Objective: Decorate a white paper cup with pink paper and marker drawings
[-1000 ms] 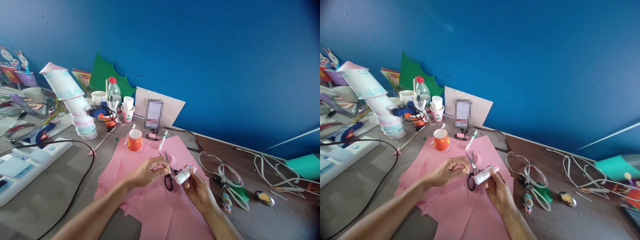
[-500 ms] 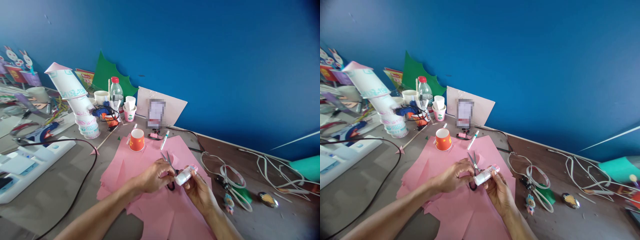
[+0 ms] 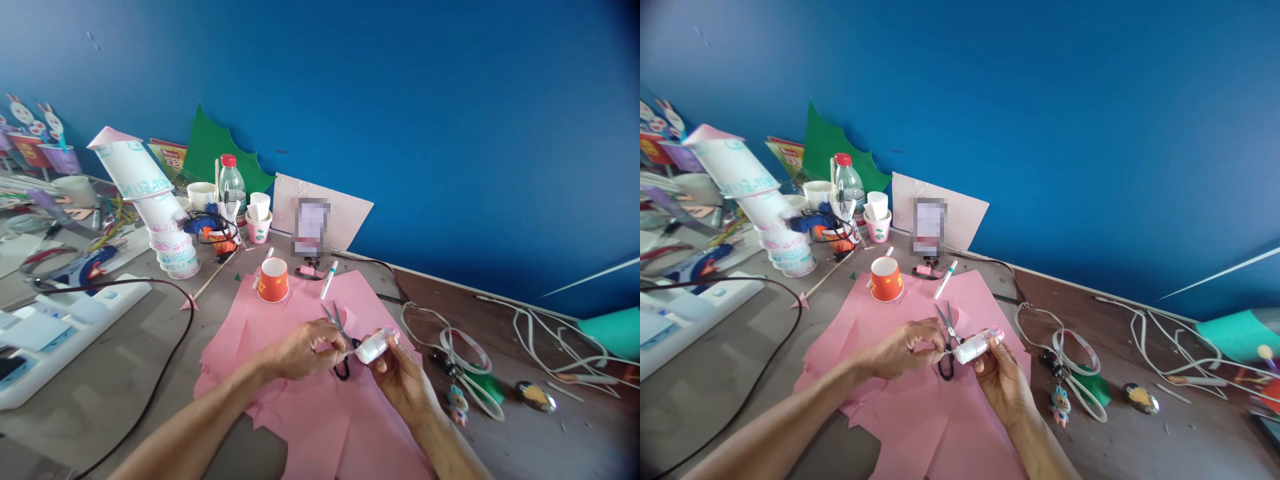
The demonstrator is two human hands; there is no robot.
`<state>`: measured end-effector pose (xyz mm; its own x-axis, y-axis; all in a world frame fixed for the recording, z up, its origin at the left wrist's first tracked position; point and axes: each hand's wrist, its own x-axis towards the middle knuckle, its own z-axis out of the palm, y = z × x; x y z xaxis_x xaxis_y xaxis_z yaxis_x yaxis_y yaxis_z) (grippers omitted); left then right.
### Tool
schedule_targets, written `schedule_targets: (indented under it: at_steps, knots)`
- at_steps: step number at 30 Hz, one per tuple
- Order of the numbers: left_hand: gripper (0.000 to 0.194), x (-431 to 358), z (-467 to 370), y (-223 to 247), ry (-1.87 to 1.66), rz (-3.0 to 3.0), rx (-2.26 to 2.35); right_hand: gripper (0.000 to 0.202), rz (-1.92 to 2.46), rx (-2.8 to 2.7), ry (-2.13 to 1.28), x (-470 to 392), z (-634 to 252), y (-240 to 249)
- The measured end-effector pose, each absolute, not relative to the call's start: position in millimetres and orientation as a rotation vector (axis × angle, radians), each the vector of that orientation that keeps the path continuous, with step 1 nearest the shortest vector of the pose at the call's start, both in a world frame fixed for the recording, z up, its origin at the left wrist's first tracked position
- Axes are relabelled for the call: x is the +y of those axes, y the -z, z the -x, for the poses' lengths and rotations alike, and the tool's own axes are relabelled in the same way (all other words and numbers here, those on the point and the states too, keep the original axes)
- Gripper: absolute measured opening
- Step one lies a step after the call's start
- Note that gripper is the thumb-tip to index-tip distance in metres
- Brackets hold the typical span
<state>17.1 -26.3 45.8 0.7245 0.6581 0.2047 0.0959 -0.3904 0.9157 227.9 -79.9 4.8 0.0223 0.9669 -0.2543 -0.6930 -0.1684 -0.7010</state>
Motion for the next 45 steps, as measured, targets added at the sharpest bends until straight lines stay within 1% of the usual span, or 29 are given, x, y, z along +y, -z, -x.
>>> schedule_targets:
  at_steps: [6, 12, 14, 18, 20, 24, 26, 28, 32, 36, 38, 42, 45]
  knots:
    - [0.010, -26, -15, -40, -0.678, -1.640, 0.505, 0.024, 0.809, -0.411, -1.567, -80, -228, -5]
    - [0.022, -23, -10, -47, -0.820, -1.303, 0.296, 0.020, 0.796, -0.388, -1.554, -79, -232, -4]
    - [0.027, -22, -10, -47, -0.826, -1.308, 0.342, 0.019, 0.802, -0.390, -1.551, -79, -233, -4]
    - [0.044, -22, -16, -38, -0.810, -1.425, 0.521, 0.026, 0.830, -0.413, -1.575, -80, -232, -5]
    - [0.041, -21, -18, -34, -0.844, -1.486, 0.645, 0.027, 0.835, -0.432, -1.571, -81, -231, -6]
    - [0.024, -17, -19, -30, -0.986, -1.616, 0.892, 0.027, 0.829, -0.449, -1.545, -80, -230, -9]
    - [0.018, -15, -18, -29, -1.019, -1.590, 0.947, 0.027, 0.832, -0.443, -1.544, -80, -230, -10]
    - [0.017, -14, -17, -29, -1.008, -1.507, 0.941, 0.028, 0.843, -0.440, -1.547, -81, -230, -11]
    - [0.017, -14, -14, -36, -0.873, -1.361, 0.762, 0.027, 0.845, -0.448, -1.547, -81, -229, -11]
    - [0.012, -18, -9, -49, -0.491, -1.442, 0.636, 0.027, 0.830, -0.449, -1.542, -80, -229, -15]
    - [0.012, -19, -7, -53, -0.349, -1.492, 0.577, 0.027, 0.829, -0.457, -1.546, -81, -230, -16]
    - [0.021, -22, -6, -54, -0.221, -1.543, 0.480, 0.024, 0.835, -0.490, -1.537, -81, -230, -16]
    - [0.016, -23, -8, -50, -0.119, -1.534, 0.477, 0.026, 0.849, -0.491, -1.524, -81, -230, -15]
